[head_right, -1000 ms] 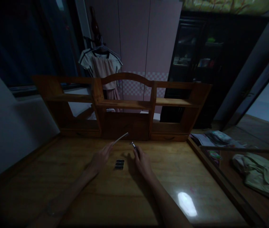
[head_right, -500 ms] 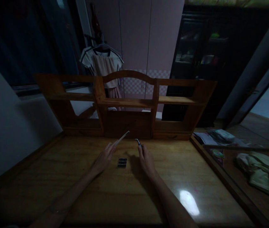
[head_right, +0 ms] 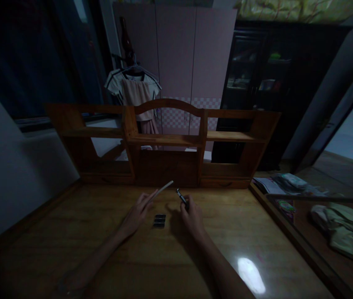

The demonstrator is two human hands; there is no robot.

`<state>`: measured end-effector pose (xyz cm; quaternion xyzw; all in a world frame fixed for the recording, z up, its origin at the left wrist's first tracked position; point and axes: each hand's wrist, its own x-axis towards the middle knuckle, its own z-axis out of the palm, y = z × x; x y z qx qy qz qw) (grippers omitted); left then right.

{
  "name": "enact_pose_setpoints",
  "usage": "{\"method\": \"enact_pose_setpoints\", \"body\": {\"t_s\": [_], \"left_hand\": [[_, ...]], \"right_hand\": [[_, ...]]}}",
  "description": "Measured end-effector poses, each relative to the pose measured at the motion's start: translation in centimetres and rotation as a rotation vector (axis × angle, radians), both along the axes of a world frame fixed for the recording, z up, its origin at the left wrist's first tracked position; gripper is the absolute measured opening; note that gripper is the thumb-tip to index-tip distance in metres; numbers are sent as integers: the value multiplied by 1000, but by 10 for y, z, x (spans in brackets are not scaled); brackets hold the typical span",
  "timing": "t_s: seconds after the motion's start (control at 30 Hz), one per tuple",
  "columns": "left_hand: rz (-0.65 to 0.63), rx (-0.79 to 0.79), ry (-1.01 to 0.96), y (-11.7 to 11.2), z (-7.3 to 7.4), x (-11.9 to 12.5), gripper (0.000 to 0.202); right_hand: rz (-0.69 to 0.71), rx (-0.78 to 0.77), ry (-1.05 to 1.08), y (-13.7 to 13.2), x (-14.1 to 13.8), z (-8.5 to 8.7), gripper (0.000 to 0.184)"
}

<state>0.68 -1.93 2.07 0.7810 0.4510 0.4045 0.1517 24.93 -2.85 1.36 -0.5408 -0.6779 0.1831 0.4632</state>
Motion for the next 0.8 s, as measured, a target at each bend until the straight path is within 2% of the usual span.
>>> {"method": "enact_pose_setpoints", "body": {"t_s": [0.17, 0.37, 0.57, 0.67, 0.8], "left_hand": [[-39, -6, -12, -1, 0, 1, 47], [-75, -28, -20, 2, -6, 0, 45], [21, -61, -163, 15, -16, -8, 44], [24, -130, -219, 12, -11, -9, 46], [-74, -118, -182, 1, 0, -1, 46]], "right_hand": [[47, 2, 8, -3, -2, 3, 26], [24, -13, 12, -5, -2, 5, 31], [54, 12, 79, -6, -3, 8, 33], [20, 6, 74, -5, -2, 7, 34], [-3, -15, 41, -4, -1, 4, 40]]}}
